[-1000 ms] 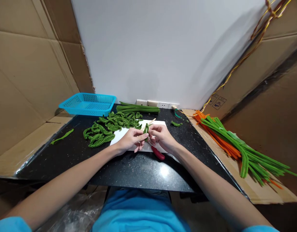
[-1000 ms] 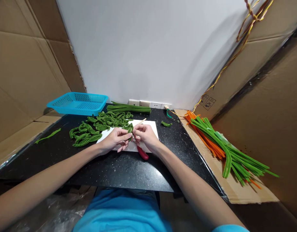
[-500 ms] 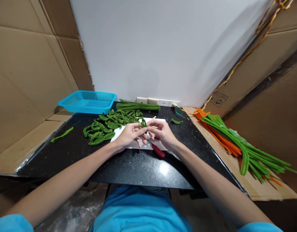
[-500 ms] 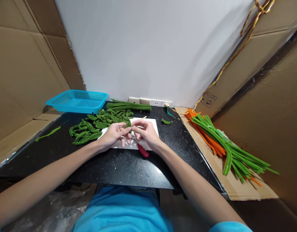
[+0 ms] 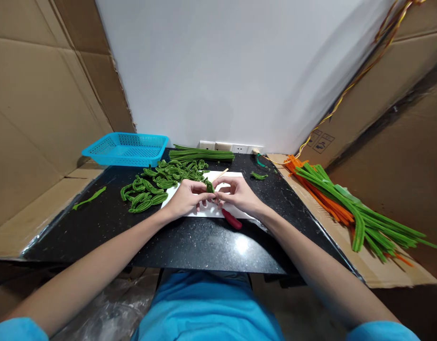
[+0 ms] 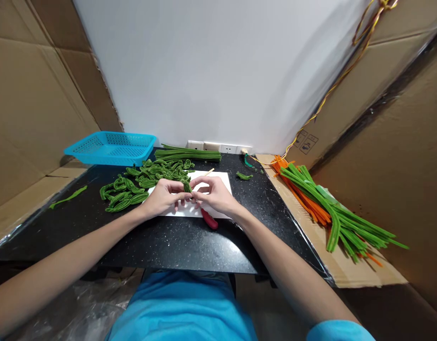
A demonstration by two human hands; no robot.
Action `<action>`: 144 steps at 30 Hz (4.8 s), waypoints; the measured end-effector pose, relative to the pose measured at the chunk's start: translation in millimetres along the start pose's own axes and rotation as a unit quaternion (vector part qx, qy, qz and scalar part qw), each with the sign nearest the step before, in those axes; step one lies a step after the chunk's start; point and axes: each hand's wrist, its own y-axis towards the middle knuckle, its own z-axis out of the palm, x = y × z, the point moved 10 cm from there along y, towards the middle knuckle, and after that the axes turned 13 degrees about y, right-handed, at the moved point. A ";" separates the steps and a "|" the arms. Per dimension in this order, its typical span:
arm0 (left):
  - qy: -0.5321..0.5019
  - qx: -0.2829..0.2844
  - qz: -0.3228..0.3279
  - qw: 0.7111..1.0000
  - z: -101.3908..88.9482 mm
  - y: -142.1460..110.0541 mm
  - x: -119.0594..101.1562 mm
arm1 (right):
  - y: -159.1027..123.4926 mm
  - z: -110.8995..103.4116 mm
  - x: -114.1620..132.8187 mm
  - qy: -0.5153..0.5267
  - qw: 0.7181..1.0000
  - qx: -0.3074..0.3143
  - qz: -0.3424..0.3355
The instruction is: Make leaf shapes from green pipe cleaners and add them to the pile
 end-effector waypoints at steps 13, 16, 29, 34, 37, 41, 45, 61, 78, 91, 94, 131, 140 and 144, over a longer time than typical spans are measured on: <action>-0.001 0.004 -0.021 1.000 0.4 1.5 5.0 | 0.3 -13.0 6.5 -0.018 0.996 -0.086 -0.032; -0.005 0.001 -0.021 1.000 0.0 1.1 2.7 | 0.9 -14.9 5.4 -0.011 0.995 -0.093 -0.039; 0.172 -0.044 0.033 0.984 -4.5 -2.8 -15.5 | 2.2 -13.8 -0.5 -0.091 0.989 -0.100 -0.055; 0.178 -0.016 0.034 0.983 -0.6 -3.7 -18.0 | 1.4 -12.7 -0.8 -0.078 0.991 -0.101 -0.045; 0.182 -0.009 0.039 0.982 0.4 -5.0 -21.5 | 0.1 -10.0 5.2 -0.095 0.988 -0.106 -0.058; 0.205 -0.019 0.043 0.978 0.5 -6.2 -25.3 | -2.0 -6.2 10.2 -0.137 0.979 -0.128 -0.075; 0.234 -0.042 0.046 0.970 -0.7 -6.6 -28.4 | -4.7 -7.1 10.2 -0.163 0.970 -0.160 -0.087; 0.190 -0.008 0.033 0.981 3.1 -3.0 -23.2 | -5.3 -7.0 1.7 -0.108 0.979 -0.167 -0.049; -0.065 0.070 -0.042 0.995 18.0 -0.6 2.3 | -1.8 -18.8 -16.1 0.012 0.986 -0.166 0.029; -0.162 0.077 -0.072 0.981 16.7 -0.7 6.3 | 0.8 -6.7 -15.9 0.054 0.993 -0.089 0.058; -0.168 0.079 -0.077 0.980 17.2 -0.5 7.7 | 0.8 -6.2 -20.0 0.053 0.993 -0.090 0.058; -0.284 0.187 -0.121 0.933 38.4 -11.5 -3.3 | -19.8 11.4 30.3 -0.425 0.880 0.033 -0.212; -0.235 0.252 -0.108 0.933 35.1 -20.8 -4.2 | -30.2 34.2 35.0 -0.554 0.783 0.083 -0.270; -0.156 0.224 -0.050 0.961 25.9 -16.8 -10.8 | -33.5 37.8 35.0 -0.530 0.796 0.089 -0.279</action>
